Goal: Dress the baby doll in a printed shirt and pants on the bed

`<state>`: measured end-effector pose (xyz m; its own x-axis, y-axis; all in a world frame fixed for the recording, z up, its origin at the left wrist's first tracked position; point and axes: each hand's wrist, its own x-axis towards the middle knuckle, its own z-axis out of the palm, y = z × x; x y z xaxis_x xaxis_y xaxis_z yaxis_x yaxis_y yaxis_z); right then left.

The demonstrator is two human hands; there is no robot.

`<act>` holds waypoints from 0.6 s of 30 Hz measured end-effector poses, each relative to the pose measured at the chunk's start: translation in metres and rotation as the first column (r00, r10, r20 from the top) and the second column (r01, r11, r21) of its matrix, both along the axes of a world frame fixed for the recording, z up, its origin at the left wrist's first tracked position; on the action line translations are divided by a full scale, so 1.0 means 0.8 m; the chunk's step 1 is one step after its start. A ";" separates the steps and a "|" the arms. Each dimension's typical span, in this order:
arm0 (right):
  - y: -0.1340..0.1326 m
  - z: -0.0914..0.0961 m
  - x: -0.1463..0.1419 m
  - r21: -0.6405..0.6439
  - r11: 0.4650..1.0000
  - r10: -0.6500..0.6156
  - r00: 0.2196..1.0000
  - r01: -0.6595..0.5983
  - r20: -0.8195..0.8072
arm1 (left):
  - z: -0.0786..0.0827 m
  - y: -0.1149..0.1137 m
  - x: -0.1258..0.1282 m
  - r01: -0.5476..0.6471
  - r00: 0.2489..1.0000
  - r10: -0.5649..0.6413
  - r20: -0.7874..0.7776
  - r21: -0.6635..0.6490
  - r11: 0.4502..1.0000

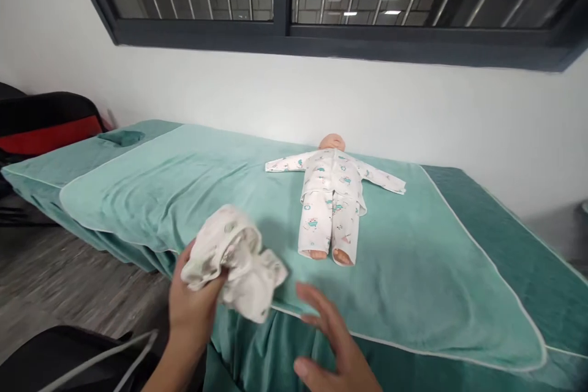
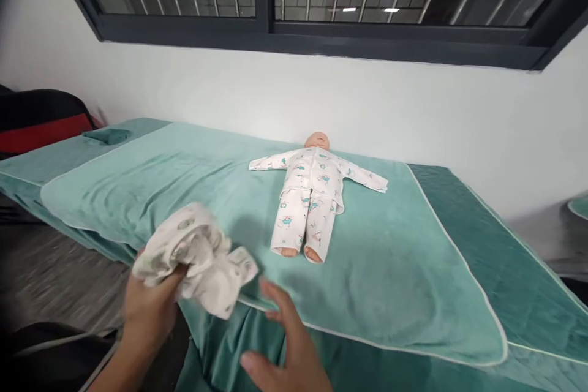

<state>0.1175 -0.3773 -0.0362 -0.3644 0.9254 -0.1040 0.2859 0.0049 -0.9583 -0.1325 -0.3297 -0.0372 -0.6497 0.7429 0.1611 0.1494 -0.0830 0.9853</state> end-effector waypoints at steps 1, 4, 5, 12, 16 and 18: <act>0.017 0.013 -0.006 0.041 0.999 0.004 0.996 -0.001 -0.092 | 0.019 0.014 0.029 0.109 0.987 -0.118 0.106 0.089 0.990; 0.066 0.053 -0.024 0.185 0.982 0.002 0.975 0.041 -0.224 | 0.064 0.046 0.103 0.356 0.802 -0.447 0.397 0.282 0.891; 0.080 0.063 -0.027 0.225 0.970 -0.038 0.975 0.088 -0.219 | 0.075 0.054 0.122 0.432 0.712 -0.520 0.472 0.289 0.854; 0.135 0.072 0.023 0.485 0.743 -0.419 0.885 0.462 -0.202 | 0.074 0.062 0.162 0.772 0.355 -0.799 0.485 0.330 0.543; 0.159 0.085 0.107 0.719 0.518 -0.645 0.763 0.463 -0.026 | 0.015 0.007 0.136 0.948 0.304 -0.931 0.205 -0.161 0.274; 0.175 0.090 0.150 0.781 0.476 -0.772 0.617 0.405 0.151 | -0.012 -0.032 0.124 0.943 -0.001 -0.979 0.205 -0.325 -0.069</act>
<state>0.2373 -0.2371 0.0356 0.2201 0.7659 0.6042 0.8252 0.1841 -0.5340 -0.0336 -0.3556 -0.0468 0.7549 0.6157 -0.2260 0.2489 0.0499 0.9672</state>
